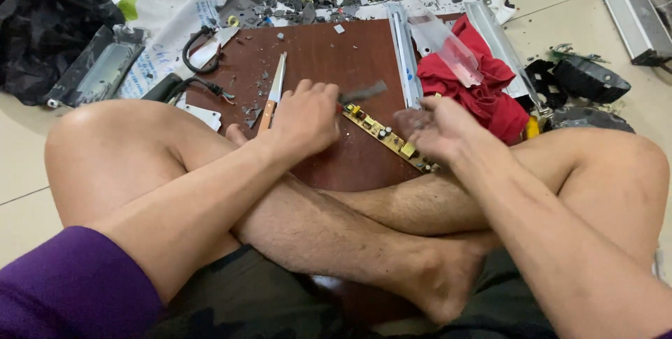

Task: The person sits cross-legged on the floor and uses pliers to remove components from a small circuit board placed on a wooden board. They repeatedly grip and pull parts off the board, occasionally adjusting the board's position.

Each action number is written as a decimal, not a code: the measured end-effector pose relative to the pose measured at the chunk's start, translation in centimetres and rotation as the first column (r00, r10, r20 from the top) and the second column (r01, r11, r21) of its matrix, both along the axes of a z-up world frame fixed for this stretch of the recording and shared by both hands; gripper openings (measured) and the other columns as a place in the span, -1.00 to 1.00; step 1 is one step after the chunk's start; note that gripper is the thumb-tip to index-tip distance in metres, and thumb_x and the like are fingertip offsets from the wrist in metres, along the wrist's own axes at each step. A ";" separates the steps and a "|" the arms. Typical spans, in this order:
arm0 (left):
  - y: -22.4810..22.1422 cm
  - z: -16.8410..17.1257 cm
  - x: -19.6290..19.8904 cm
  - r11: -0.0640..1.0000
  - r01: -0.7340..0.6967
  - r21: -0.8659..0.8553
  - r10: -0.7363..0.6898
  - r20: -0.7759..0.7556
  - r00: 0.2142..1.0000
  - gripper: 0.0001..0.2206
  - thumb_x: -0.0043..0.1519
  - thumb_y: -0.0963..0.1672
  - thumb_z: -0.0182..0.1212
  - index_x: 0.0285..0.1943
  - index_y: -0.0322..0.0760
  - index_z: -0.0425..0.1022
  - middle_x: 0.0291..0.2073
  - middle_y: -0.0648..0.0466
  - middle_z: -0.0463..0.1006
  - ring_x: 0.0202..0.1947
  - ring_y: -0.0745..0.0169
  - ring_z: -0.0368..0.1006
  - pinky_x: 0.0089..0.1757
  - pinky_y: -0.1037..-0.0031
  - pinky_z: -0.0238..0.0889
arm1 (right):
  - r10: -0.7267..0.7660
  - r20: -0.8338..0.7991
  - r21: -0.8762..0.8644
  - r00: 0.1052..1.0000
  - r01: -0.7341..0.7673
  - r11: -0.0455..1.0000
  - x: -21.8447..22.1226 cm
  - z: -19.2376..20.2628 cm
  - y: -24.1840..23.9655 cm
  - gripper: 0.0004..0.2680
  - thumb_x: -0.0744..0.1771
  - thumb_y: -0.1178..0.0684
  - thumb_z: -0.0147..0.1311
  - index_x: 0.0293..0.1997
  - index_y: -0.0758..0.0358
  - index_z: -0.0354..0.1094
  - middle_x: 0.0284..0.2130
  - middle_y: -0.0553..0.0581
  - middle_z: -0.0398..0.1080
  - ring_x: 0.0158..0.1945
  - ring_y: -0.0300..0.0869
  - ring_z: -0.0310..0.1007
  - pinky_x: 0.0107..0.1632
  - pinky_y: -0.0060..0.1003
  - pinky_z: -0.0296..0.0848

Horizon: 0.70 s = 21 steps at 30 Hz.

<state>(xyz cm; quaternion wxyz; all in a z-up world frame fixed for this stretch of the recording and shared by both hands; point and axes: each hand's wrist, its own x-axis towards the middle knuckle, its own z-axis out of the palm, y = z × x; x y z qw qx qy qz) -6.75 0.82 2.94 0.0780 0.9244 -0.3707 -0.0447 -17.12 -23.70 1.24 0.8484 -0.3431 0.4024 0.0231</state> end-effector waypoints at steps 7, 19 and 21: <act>0.6 -0.4 2.4 0.884 -0.460 -0.077 0.381 -0.451 0.807 -0.60 0.35 0.04 -0.06 0.19 -0.27 0.39 0.08 -0.24 0.55 0.25 -0.29 0.42 0.15 -0.23 0.26 | -0.079 0.201 -0.250 0.976 0.129 0.960 4.9 1.5 -3.4 -0.36 0.40 0.18 -0.14 0.55 0.51 -0.68 0.49 0.41 -0.54 0.59 0.15 -0.29 0.57 0.31 -0.07; -0.6 -2.3 9.5 0.692 -0.693 -0.204 0.491 -0.570 0.659 -0.62 0.28 0.04 -0.07 0.12 -0.22 0.42 -0.02 -0.21 0.62 0.15 -0.34 0.54 0.10 -0.08 0.38 | 0.191 -0.261 -0.926 0.946 -0.189 -0.328 2.0 -4.0 1.1 -0.84 0.36 -0.06 0.08 -0.05 -0.05 0.57 -0.25 0.12 0.58 -0.05 0.07 0.60 0.02 0.05 0.55; 0.0 -1.0 10.5 0.659 -0.728 -0.187 0.553 -0.537 0.638 -0.60 0.23 0.00 0.08 0.14 -0.30 0.46 -0.02 -0.21 0.63 0.13 -0.33 0.55 0.11 -0.04 0.39 | 0.173 -0.147 -0.875 0.974 -0.047 -0.482 2.0 -5.5 0.6 -0.87 0.35 0.07 0.10 -0.05 0.09 0.52 -0.25 0.16 0.42 -0.06 0.10 0.54 0.05 0.02 0.51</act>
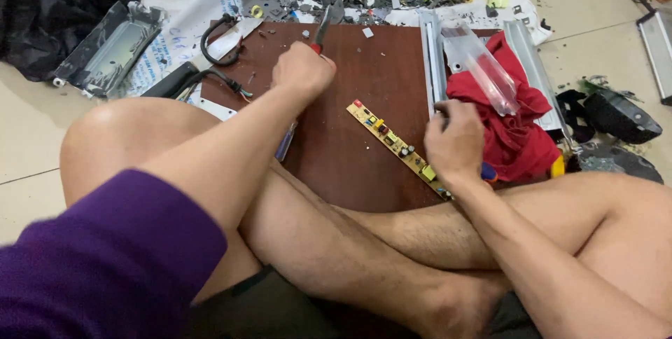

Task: The person sits cross-legged on the floor and uses pliers to remove components from a small circuit board placed on a wooden board. They repeatedly grip and pull parts off the board, occasionally adjusting the board's position.

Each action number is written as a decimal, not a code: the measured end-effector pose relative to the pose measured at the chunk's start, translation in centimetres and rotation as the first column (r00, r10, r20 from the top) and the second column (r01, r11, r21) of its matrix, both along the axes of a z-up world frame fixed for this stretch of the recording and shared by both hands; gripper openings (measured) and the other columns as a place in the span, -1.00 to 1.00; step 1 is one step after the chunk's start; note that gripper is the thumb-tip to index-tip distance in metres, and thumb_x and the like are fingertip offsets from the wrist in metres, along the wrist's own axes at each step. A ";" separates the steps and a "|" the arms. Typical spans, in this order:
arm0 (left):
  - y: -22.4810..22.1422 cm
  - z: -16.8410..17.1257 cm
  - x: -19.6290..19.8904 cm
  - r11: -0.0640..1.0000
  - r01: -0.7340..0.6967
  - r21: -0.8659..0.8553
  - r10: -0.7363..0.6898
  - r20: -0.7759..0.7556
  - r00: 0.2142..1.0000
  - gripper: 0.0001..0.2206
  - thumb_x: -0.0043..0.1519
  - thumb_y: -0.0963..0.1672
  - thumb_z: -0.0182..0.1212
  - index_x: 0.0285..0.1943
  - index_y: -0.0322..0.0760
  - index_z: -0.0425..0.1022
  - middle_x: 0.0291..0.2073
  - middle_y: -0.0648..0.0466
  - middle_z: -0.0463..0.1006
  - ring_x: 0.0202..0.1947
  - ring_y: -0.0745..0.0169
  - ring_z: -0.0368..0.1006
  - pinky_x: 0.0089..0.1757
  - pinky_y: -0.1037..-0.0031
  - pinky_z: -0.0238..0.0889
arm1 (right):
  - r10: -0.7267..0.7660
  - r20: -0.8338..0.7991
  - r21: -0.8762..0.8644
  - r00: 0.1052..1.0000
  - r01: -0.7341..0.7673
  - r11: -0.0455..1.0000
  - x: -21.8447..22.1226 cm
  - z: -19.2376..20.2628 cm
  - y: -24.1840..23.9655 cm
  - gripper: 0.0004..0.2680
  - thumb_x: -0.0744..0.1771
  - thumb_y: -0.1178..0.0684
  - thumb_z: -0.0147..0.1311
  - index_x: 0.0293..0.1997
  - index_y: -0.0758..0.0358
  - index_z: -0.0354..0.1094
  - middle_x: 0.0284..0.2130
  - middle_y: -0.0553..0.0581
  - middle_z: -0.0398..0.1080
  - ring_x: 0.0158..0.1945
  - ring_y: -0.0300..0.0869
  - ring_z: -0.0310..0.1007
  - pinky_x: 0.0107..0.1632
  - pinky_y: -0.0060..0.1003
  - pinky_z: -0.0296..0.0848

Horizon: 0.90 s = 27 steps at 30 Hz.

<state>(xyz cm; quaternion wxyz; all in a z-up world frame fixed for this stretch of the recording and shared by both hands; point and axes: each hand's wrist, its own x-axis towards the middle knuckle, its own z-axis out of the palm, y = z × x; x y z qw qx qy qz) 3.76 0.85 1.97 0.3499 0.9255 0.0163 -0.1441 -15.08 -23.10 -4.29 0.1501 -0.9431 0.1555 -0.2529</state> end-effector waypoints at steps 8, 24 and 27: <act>0.3 -1.9 6.1 0.958 0.136 0.252 -0.194 0.227 0.954 -0.71 0.22 -0.08 0.28 0.01 -0.39 0.63 0.00 -0.25 0.58 -0.05 -0.35 0.57 -0.06 -0.05 0.43 | -0.032 -0.239 -0.031 0.970 0.026 0.999 3.2 3.0 -5.7 -0.72 0.30 0.24 -0.01 0.11 0.40 0.53 -0.11 0.49 0.46 -0.10 0.33 0.45 0.03 0.16 0.42; -0.5 -4.2 8.7 0.844 0.297 0.447 -0.446 0.275 0.852 -0.81 0.24 -0.21 0.15 -0.14 -0.46 0.67 -0.20 -0.27 0.67 -0.22 -0.34 0.63 -0.17 -0.01 0.49 | 0.020 -0.372 0.090 0.928 0.014 0.996 3.0 7.2 -2.4 -0.89 0.37 0.20 0.09 -0.03 0.31 0.44 -0.22 0.31 0.57 -0.24 0.19 0.55 -0.06 0.08 0.49; -0.5 -3.5 6.8 0.898 0.247 0.364 -0.356 0.272 0.894 -0.77 0.22 -0.17 0.18 -0.08 -0.45 0.66 -0.13 -0.31 0.66 -0.13 -0.39 0.63 -0.13 -0.05 0.50 | 0.106 -0.286 0.030 0.952 -0.102 0.994 2.9 5.1 -4.1 -0.86 0.27 0.30 -0.01 -0.12 0.44 0.37 -0.33 0.41 0.53 -0.31 0.31 0.51 -0.11 0.15 0.46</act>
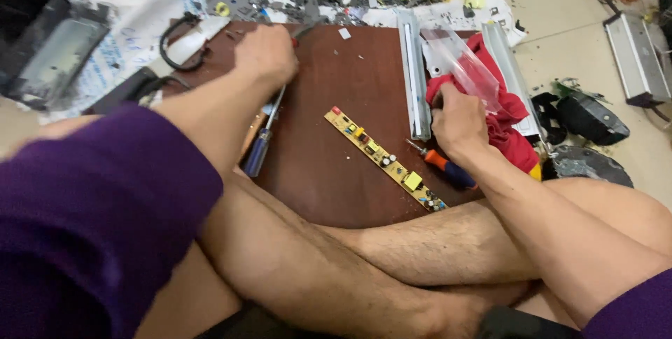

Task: The person sits cross-legged on the floor and uses pliers to remove components from a small circuit board placed on a wooden board. They repeatedly grip and pull parts off the board, occasionally adjusting the board's position.

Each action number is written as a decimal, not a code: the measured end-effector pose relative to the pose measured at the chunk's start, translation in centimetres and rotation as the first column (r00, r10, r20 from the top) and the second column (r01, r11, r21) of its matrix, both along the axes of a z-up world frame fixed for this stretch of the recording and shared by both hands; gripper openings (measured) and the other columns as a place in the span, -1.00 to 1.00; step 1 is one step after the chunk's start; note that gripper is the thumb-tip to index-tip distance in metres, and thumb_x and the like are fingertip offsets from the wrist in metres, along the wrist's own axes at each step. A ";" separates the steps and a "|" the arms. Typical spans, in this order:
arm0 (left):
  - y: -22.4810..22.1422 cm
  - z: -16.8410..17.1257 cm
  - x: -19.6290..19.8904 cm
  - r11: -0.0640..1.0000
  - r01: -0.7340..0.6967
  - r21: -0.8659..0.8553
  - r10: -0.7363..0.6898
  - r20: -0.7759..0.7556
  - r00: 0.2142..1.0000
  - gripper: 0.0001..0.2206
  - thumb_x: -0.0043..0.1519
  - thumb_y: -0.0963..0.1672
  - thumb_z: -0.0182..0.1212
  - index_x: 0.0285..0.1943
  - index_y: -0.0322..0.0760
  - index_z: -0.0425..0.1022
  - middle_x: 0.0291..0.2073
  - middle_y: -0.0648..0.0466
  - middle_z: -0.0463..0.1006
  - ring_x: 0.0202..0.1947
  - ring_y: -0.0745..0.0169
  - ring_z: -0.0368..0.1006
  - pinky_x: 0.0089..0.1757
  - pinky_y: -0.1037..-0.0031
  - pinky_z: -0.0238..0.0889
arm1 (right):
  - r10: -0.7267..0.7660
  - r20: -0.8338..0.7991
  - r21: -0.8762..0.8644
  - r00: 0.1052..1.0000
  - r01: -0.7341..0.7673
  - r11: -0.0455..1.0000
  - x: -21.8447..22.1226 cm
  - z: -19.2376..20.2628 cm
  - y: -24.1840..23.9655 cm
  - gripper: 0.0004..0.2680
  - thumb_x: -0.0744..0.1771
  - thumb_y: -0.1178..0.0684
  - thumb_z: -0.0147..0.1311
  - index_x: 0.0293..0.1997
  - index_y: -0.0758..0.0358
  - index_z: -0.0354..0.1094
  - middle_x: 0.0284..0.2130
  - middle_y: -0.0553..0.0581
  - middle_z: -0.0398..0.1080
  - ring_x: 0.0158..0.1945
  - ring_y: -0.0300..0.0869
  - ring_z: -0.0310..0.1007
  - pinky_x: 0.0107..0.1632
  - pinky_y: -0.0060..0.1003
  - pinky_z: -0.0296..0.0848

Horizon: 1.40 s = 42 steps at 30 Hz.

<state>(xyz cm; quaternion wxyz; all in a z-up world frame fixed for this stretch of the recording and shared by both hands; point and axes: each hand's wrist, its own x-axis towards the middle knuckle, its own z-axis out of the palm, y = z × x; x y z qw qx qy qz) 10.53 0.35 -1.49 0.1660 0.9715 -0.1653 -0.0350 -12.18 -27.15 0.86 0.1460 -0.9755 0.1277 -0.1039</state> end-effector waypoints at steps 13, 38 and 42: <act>-2.7 7.1 -15.3 0.977 0.063 -0.204 -0.108 -0.218 0.970 -0.71 0.21 -0.21 0.16 0.11 -0.40 0.51 0.02 -0.29 0.61 0.05 -0.50 0.57 0.02 -0.18 0.51 | -0.155 -0.355 -0.102 0.922 0.126 0.987 1.7 -1.5 -1.9 -0.74 0.36 0.09 0.07 0.18 0.14 0.47 0.02 0.35 0.51 0.12 0.33 0.54 0.09 0.24 0.58; -7.9 8.8 -23.4 0.958 -0.005 -0.286 -0.112 -0.392 0.913 -0.66 0.22 -0.10 0.11 0.14 -0.26 0.56 -0.02 -0.28 0.64 0.13 -0.37 0.57 0.07 -0.04 0.47 | -0.384 -0.369 0.928 0.846 0.355 -0.111 -6.2 -0.5 0.5 -0.80 0.47 -0.12 -0.08 -0.09 0.18 0.31 -0.40 0.07 0.38 -0.32 -0.20 0.52 -0.23 -0.34 0.59; -8.3 13.7 -25.6 0.951 0.057 -0.304 -0.187 -0.418 0.889 -0.61 0.17 -0.08 0.16 0.15 -0.32 0.57 0.01 -0.32 0.64 0.13 -0.38 0.57 0.09 -0.04 0.46 | -0.248 -0.480 0.773 0.841 0.273 -0.572 -5.9 1.5 4.5 -0.70 0.47 -0.17 -0.09 0.21 0.21 0.31 0.12 0.12 0.37 0.33 0.05 0.38 0.41 0.18 0.27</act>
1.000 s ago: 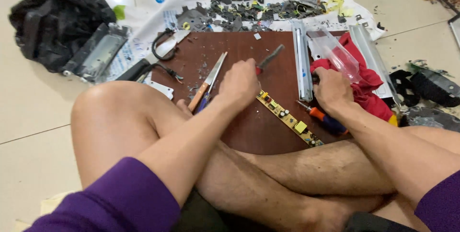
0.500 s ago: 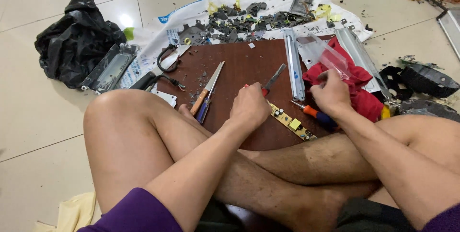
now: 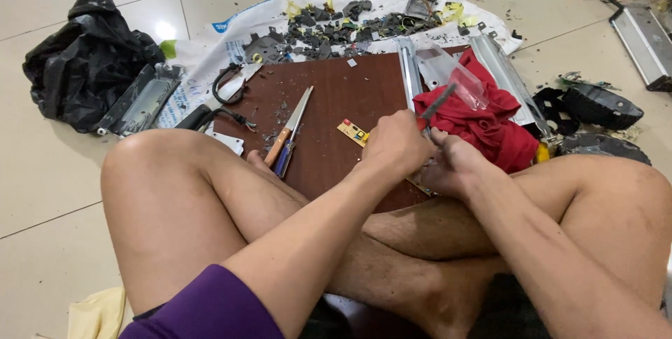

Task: The person sits cross-legged on the floor and uses pliers to remove components from a small circuit board placed on a wooden board. They repeatedly grip and pull parts off the board, occasionally adjusting the board's position.

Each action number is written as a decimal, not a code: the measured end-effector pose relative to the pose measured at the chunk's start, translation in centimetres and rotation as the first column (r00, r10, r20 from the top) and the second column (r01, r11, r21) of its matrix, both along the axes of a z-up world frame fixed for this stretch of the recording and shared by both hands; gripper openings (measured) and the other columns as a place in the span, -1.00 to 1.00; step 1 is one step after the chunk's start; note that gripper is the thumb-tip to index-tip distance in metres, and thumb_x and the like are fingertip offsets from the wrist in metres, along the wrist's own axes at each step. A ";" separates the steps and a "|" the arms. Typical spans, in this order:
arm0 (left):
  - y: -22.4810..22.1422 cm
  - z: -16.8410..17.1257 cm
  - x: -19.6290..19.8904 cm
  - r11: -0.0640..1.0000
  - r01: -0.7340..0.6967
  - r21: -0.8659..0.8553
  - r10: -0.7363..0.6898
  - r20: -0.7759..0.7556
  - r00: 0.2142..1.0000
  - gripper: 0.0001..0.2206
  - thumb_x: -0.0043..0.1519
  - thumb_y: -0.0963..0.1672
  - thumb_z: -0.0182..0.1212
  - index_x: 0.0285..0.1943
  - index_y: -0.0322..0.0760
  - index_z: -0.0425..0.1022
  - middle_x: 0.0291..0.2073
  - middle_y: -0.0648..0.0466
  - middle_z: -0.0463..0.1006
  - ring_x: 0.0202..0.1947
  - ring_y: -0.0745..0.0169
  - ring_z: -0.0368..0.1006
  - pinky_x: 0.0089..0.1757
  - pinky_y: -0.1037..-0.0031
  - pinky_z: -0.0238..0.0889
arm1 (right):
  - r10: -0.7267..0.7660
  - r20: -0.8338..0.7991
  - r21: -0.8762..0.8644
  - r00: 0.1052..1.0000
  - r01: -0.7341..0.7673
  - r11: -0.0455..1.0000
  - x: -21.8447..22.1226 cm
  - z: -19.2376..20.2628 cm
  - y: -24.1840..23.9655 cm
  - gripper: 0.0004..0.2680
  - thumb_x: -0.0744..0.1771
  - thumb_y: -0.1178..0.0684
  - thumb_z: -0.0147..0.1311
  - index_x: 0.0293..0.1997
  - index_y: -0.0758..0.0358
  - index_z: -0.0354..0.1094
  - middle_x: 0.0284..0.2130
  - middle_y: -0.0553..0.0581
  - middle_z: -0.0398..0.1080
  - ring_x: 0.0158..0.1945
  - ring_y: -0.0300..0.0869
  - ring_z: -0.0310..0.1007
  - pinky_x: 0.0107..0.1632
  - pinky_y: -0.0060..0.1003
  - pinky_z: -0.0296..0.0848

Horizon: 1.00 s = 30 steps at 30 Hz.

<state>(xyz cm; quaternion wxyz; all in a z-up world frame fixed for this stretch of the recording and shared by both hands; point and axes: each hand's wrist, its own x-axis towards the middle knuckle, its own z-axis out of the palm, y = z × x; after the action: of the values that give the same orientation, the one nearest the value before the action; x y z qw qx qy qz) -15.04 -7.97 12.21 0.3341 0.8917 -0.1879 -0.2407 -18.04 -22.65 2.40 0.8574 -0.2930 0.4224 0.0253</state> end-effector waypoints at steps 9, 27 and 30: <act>4.2 -6.8 6.0 0.922 -0.033 0.387 -0.222 0.595 0.772 -0.74 0.22 -0.06 0.15 0.04 -0.18 0.54 -0.21 -0.05 0.72 0.14 -0.09 0.54 0.01 0.09 0.38 | -0.032 0.128 -0.130 0.991 0.049 0.990 1.7 6.6 -1.6 -0.40 0.47 -0.15 -0.20 0.60 0.43 -0.45 0.54 0.30 -0.28 0.63 0.13 -0.18 0.56 0.13 0.00; 9.8 -11.1 9.8 0.897 -0.058 0.438 -0.146 0.418 0.896 -0.75 0.27 -0.08 0.05 -0.02 -0.31 0.52 -0.27 -0.23 0.69 -0.18 -0.40 0.65 -0.38 -0.30 0.46 | 0.344 -0.276 -0.911 0.897 -0.358 0.202 5.3 -3.9 -8.4 -0.60 0.38 0.08 0.03 0.41 0.38 0.24 0.16 0.55 0.36 0.06 0.27 0.54 -0.08 0.05 0.62; 10.7 -10.0 9.3 0.913 -0.034 0.406 -0.148 0.410 0.900 -0.74 0.28 -0.05 0.05 -0.06 -0.33 0.50 -0.31 -0.22 0.68 -0.19 -0.37 0.66 -0.26 -0.21 0.49 | 0.273 -0.281 -0.923 0.920 -0.337 0.185 6.2 -3.9 -9.5 -0.50 0.28 0.18 0.12 0.45 0.31 0.22 0.18 0.60 0.31 -0.01 0.22 0.56 -0.10 -0.03 0.64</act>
<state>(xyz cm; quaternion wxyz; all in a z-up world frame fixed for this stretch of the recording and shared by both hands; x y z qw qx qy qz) -5.73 2.71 2.24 0.0857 0.9660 -0.2303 -0.0802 -11.82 -32.19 -1.49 0.4656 -0.8288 0.3046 -0.0592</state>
